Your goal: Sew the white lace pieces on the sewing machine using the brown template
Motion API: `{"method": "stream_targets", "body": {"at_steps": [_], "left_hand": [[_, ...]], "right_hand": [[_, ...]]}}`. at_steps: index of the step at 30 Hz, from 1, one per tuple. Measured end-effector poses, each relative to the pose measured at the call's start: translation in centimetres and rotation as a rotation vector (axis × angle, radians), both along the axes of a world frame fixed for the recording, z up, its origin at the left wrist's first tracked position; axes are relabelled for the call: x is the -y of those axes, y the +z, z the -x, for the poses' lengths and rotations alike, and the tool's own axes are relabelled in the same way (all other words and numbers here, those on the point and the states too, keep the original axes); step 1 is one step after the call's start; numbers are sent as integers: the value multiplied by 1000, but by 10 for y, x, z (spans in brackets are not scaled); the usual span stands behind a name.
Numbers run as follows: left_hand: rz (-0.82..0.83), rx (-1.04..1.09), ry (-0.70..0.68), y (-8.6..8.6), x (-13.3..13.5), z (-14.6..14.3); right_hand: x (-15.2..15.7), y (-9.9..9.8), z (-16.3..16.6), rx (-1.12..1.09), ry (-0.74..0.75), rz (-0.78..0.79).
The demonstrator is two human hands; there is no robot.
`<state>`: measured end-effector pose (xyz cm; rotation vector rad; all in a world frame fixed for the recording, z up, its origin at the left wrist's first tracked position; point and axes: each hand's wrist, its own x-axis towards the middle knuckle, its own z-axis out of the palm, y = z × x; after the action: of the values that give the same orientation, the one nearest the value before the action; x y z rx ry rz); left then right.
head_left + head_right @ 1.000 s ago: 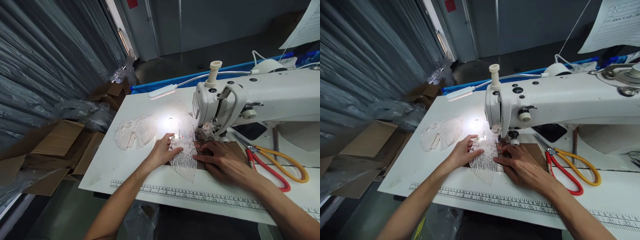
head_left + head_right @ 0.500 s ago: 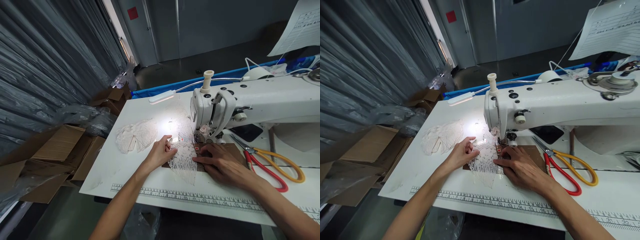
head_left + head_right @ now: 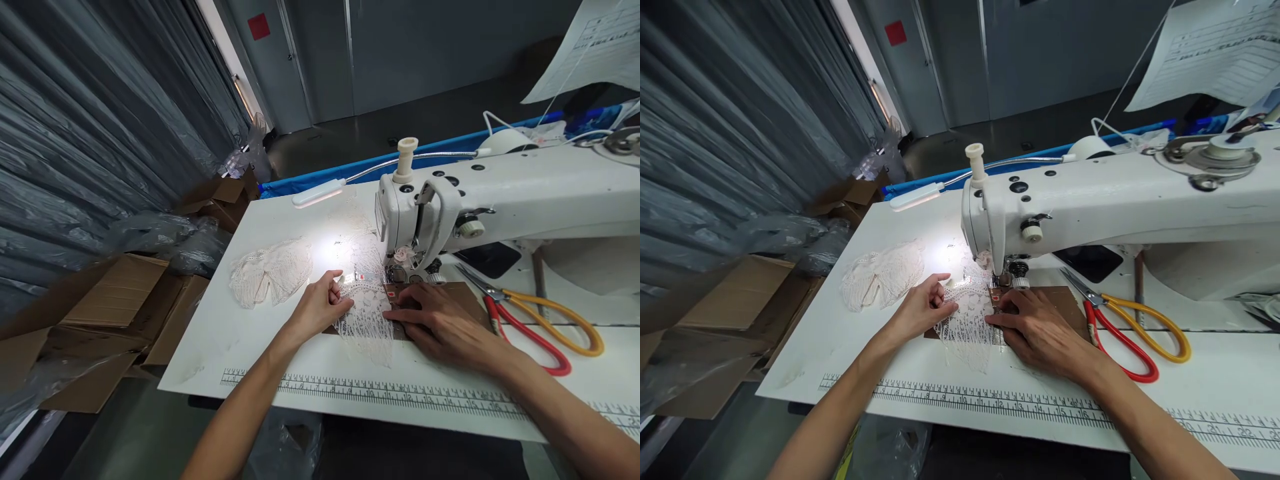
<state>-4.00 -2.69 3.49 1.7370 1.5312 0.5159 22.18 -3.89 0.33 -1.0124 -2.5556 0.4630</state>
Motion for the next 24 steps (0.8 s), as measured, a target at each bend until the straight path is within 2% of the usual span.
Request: {"method": "stream_targets", "body": {"at_steps": [4, 7, 10, 12, 14, 16, 24], "left_hand": [[-120, -116, -7, -2, 1, 1], [-404, -245, -79, -6, -1, 0], [-702, -313, -378, -11, -6, -9], [-801, -354, -603, -12, -10, -17], [-830, -420, -718, -13, -14, -24], [-821, -487, -760, -14, -18, -28], [-835, -575, -774, -20, -19, -25]], "right_hand": [[0, -1, 0, 2, -15, -4], [0, -2, 0, 0, -11, -8], [0, -4, -1, 0, -10, -12], [0, -6, -1, -10, -12, -28], [-1, -7, -1, -18, -7, -46], [-1, -8, -1, -16, -3, -55], [0, -11, -1, 3, -3, -67]]}}
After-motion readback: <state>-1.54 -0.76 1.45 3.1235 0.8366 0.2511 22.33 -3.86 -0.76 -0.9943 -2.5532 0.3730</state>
